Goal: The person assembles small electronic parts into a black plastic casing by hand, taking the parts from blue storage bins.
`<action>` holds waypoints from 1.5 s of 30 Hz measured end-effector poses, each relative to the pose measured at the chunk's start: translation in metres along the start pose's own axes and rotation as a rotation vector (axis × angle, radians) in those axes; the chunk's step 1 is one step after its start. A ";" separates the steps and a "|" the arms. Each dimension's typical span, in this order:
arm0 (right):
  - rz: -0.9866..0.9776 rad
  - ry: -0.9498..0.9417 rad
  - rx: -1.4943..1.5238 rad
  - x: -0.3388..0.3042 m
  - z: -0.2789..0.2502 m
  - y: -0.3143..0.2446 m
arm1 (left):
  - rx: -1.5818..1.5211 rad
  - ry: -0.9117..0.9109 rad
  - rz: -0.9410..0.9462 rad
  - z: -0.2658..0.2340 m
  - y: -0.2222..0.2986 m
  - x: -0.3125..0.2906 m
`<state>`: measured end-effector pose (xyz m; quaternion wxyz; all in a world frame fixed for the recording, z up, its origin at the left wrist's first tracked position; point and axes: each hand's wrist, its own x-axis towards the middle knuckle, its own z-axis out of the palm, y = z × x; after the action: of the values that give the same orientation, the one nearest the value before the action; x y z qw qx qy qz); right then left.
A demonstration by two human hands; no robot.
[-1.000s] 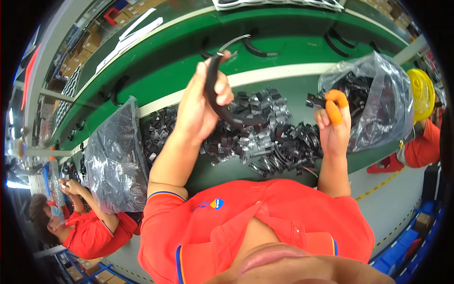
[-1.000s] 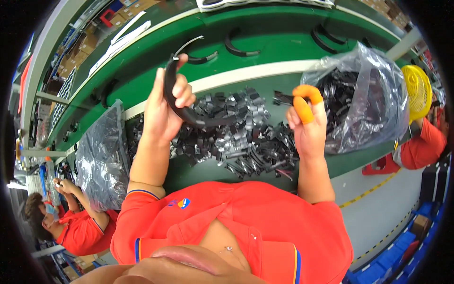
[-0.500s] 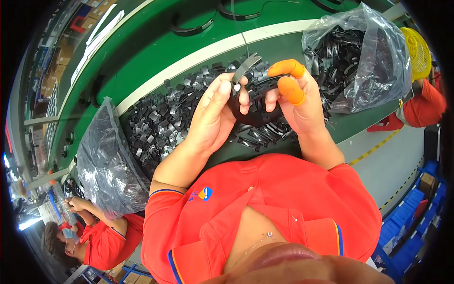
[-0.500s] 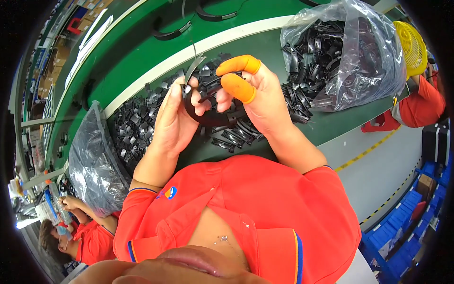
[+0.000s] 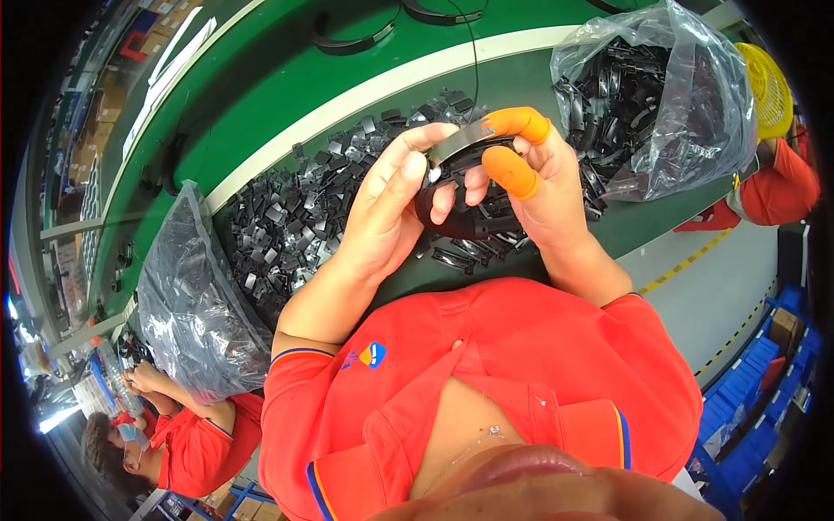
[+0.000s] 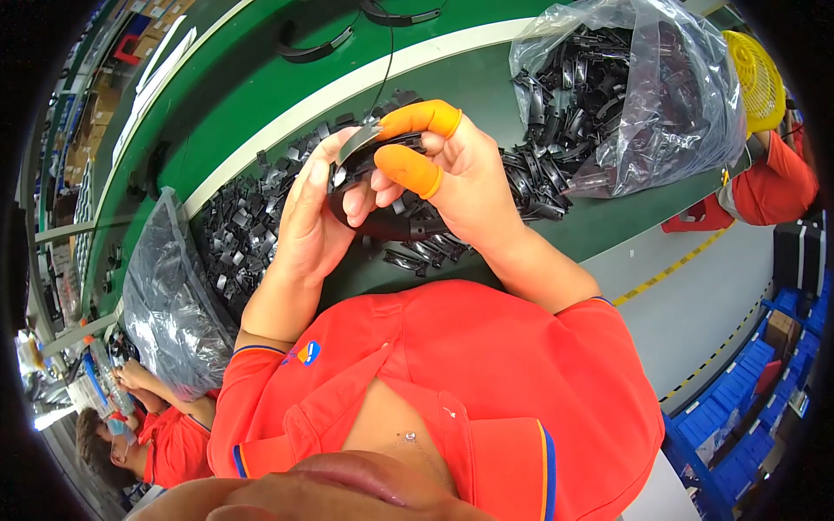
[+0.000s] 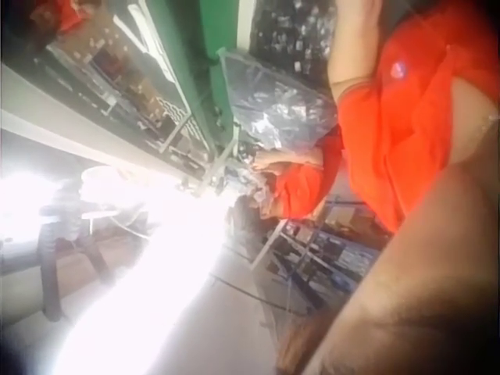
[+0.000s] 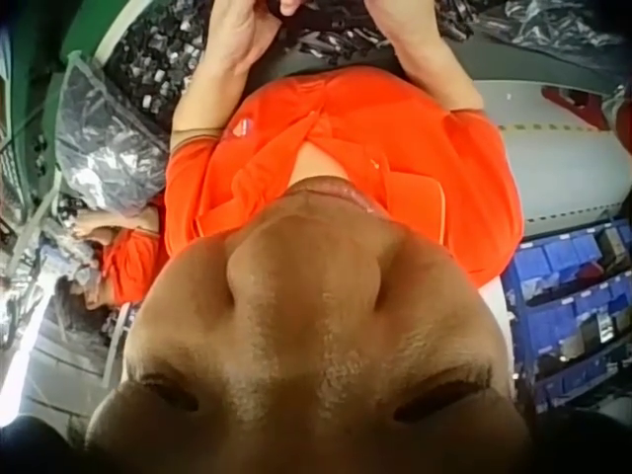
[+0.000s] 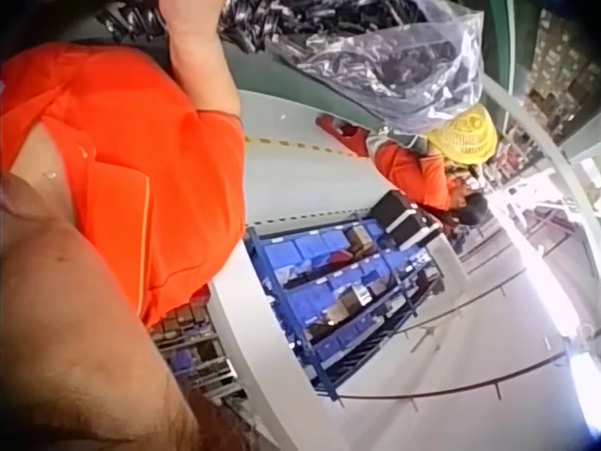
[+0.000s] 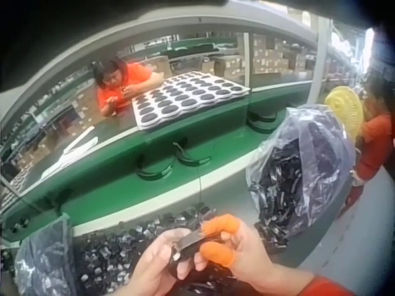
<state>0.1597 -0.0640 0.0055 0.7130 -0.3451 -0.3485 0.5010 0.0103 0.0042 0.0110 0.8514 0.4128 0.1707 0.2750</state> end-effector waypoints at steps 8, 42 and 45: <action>0.034 -0.014 0.048 -0.003 -0.001 0.000 | 0.078 -0.029 0.049 -0.007 -0.007 0.004; -0.214 0.131 -0.256 -0.004 -0.008 -0.001 | -0.001 0.095 0.014 -0.012 -0.005 0.005; -0.223 0.152 -0.363 -0.003 -0.014 0.000 | 0.088 0.155 0.018 -0.003 -0.004 0.005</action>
<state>0.1709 -0.0691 -0.0025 0.7146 -0.4638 -0.4142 0.3205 0.0139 0.0071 0.0058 0.8141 0.4290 0.2444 0.3058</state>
